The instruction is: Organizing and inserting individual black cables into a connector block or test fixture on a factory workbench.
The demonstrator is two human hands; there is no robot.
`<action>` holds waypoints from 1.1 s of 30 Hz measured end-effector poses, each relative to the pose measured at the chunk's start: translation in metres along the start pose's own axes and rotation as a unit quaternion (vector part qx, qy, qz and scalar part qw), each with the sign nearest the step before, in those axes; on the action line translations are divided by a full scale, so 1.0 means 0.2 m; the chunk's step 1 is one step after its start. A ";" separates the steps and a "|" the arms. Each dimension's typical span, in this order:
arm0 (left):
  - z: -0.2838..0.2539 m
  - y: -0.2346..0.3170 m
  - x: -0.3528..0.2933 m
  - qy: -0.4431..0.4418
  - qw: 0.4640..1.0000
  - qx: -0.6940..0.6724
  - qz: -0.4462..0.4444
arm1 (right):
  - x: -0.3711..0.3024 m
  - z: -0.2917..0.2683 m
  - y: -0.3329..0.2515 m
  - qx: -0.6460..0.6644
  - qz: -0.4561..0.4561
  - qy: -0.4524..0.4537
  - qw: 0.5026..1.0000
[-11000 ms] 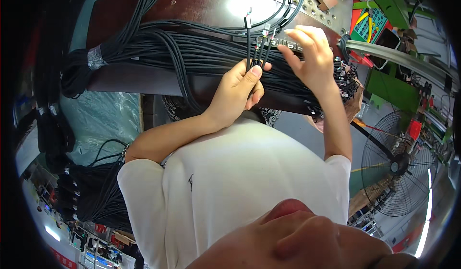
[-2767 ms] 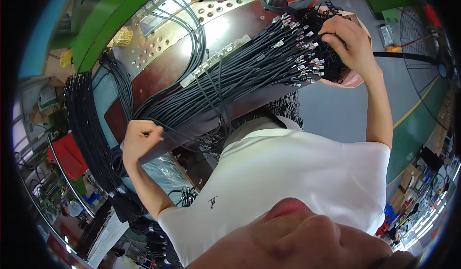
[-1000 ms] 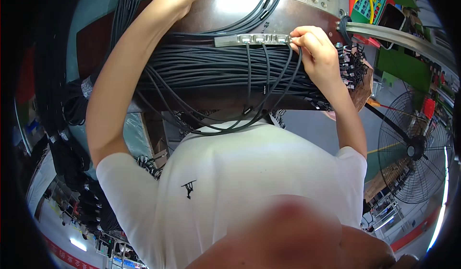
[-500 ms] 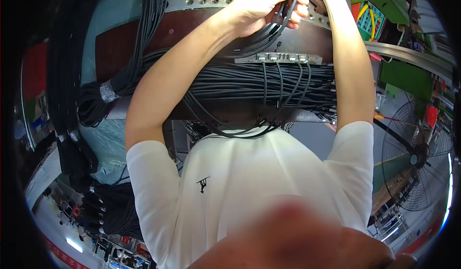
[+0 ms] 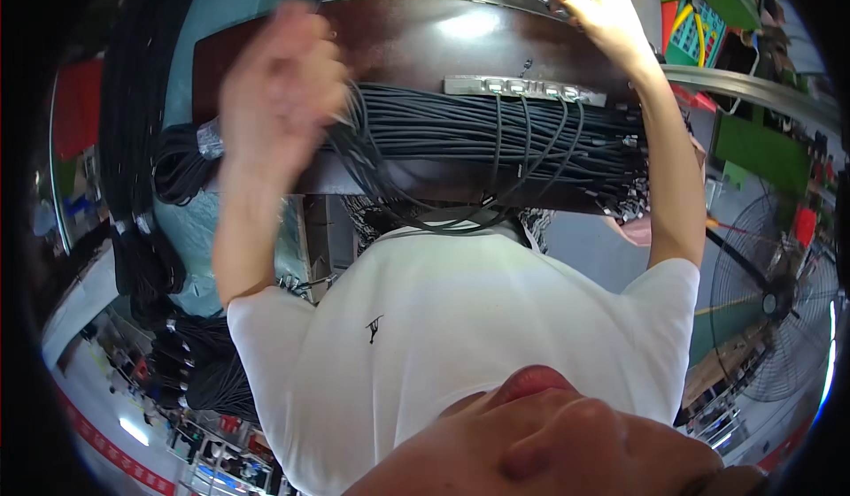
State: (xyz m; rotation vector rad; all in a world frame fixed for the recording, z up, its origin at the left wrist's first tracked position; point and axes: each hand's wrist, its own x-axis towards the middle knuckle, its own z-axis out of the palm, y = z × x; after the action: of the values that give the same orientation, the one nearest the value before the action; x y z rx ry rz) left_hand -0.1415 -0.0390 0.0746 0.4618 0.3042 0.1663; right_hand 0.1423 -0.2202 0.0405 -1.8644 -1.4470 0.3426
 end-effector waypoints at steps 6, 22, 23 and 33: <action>-0.53 0.89 -0.31 0.377 0.812 0.395 0.203 | -0.03 0.10 -0.07 -0.270 -0.216 0.048 0.937; 0.20 -0.52 0.19 -0.046 0.915 0.376 -0.140 | -0.10 0.12 -0.16 -0.099 -0.095 0.076 0.988; 0.26 -0.46 0.27 -0.033 0.933 0.295 -0.202 | -0.02 0.09 0.11 -0.258 -0.126 0.015 0.958; -0.03 -0.18 1.00 -0.218 0.927 0.276 0.128 | 0.29 0.08 0.29 -0.275 0.043 0.051 0.959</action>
State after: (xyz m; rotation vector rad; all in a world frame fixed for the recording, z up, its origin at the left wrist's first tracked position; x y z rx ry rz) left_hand 0.0486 -0.0226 0.0020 1.0807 -0.1612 0.2260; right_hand 0.1935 -0.1662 0.0025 -2.3471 -1.4927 -0.1361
